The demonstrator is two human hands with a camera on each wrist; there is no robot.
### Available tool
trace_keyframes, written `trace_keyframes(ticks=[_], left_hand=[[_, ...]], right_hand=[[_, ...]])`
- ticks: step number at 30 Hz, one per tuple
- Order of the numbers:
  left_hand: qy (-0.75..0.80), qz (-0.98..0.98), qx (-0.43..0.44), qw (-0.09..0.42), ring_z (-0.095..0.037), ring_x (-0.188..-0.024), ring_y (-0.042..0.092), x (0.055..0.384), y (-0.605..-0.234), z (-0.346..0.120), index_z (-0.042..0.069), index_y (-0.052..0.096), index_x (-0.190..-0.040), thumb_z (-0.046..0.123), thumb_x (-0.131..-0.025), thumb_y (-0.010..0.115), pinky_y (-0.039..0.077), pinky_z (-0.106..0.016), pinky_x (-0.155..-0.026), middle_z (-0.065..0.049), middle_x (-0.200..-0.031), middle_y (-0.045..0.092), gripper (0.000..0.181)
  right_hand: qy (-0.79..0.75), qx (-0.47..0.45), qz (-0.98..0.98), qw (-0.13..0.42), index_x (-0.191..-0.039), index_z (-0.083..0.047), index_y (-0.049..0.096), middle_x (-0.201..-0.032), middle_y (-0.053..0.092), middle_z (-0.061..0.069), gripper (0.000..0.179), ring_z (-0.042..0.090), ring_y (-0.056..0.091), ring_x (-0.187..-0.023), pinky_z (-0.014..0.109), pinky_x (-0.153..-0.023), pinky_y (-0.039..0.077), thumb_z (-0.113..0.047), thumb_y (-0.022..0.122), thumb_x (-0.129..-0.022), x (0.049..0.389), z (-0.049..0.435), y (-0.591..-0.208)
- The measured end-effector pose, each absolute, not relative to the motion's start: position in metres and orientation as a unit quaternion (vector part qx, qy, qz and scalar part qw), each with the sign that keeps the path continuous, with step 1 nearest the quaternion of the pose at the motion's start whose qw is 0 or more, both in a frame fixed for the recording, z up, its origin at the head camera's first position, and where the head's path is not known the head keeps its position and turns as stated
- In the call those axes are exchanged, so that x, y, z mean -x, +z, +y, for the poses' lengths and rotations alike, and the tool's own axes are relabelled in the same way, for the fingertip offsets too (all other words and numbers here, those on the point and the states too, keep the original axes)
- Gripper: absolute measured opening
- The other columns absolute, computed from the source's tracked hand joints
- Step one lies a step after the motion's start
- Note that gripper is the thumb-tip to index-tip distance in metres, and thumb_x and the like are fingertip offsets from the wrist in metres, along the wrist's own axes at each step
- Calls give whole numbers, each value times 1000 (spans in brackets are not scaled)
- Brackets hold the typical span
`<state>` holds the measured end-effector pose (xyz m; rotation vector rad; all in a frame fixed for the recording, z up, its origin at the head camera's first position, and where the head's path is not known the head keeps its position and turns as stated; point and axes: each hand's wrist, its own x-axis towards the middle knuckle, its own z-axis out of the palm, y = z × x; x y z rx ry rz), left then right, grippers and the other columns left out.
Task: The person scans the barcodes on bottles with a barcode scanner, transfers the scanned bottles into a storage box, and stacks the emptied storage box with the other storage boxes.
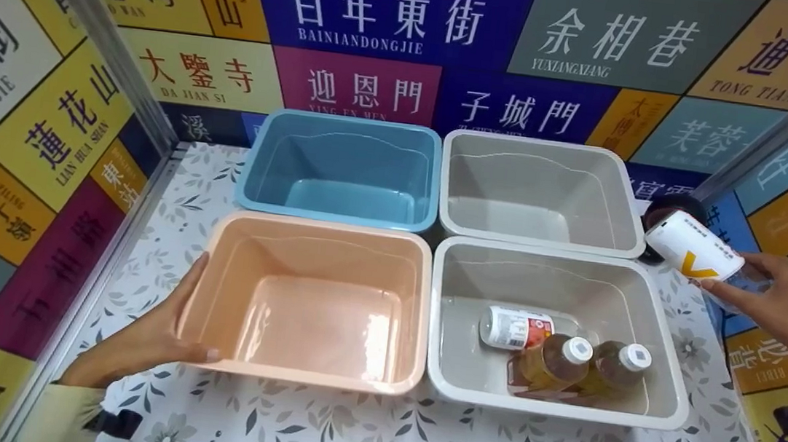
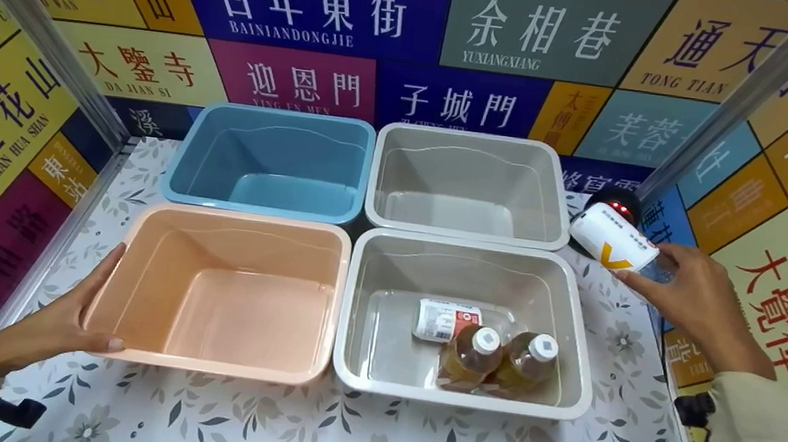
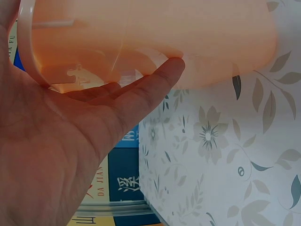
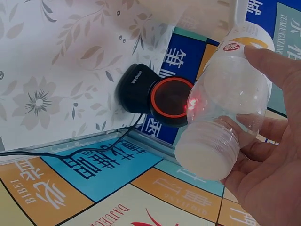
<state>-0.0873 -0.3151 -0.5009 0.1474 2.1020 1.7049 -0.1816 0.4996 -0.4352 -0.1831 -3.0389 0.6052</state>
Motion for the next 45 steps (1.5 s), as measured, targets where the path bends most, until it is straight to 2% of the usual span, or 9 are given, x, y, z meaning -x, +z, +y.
trace_keyframes(ticks=[4, 9, 11, 16, 21, 34, 41, 45], left_hand=[[616, 756, -60, 213, -48, -121, 49, 87, -500, -316, 51, -7, -158, 6, -77, 83, 52, -48, -92, -14, -165, 16, 129], [601, 769, -69, 208, -46, -122, 49, 87, -501, -316, 49, -9, -158, 7, -78, 82, 52, -46, -91, -7, -169, 0, 129], [599, 770, -74, 206, -46, -122, 49, 87, -501, -316, 47, -9, -159, 7, -78, 83, 52, -46, -91, -6, -169, -1, 129], [617, 755, -71, 209, -45, -120, 52, 87, -502, -316, 48, -8, -159, 5, -78, 82, 54, -47, -91, -13, -165, 15, 128], [619, 755, -60, 209, -45, -120, 54, 87, -502, -315, 52, -7, -157, 5, -78, 83, 54, -47, -91, -16, -161, 24, 129], [627, 748, -59, 212, -47, -117, 54, 87, -501, -314, 49, -7, -159, 4, -77, 83, 55, -48, -89, -21, -156, 32, 130], [626, 748, -65, 210, -45, -120, 52, 86, -501, -315, 50, -7, -158, 5, -77, 84, 54, -46, -90, -12, -164, 17, 130], [629, 746, -65, 209, -45, -120, 52, 87, -501, -315, 48, -7, -159, 4, -77, 84, 55, -47, -89, -13, -164, 17, 131]], right_hand=[[190, 65, -980, 15, -144, 14, 39, -137, 41, 45, 96, 67, 46, -107, 73, -77, 43, -56, 72, -87, 182, 502, -438], [182, 61, -981, 17, -143, 14, 40, -136, 42, 45, 97, 67, 46, -109, 72, -78, 43, -57, 73, -86, 183, 504, -444], [182, 60, -981, 16, -143, 14, 40, -136, 43, 44, 97, 65, 47, -109, 72, -78, 44, -57, 73, -86, 183, 504, -447], [189, 64, -980, 4, -144, 15, 40, -138, 42, 45, 98, 67, 46, -111, 72, -80, 45, -57, 73, -86, 185, 505, -452], [186, 63, -981, 4, -142, 16, 40, -137, 43, 45, 99, 68, 46, -112, 73, -81, 45, -58, 73, -85, 189, 506, -457], [181, 59, -982, -9, -143, 14, 41, -139, 42, 43, 103, 67, 45, -114, 73, -81, 44, -64, 71, -83, 193, 503, -468], [188, 39, -981, -8, -142, 16, 40, -137, 43, 44, 98, 66, 44, -116, 73, -82, 44, -56, 74, -86, 196, 501, -473], [189, 42, -981, -8, -143, 15, 41, -138, 42, 43, 97, 66, 44, -116, 74, -81, 43, -56, 73, -86, 197, 500, -474]])
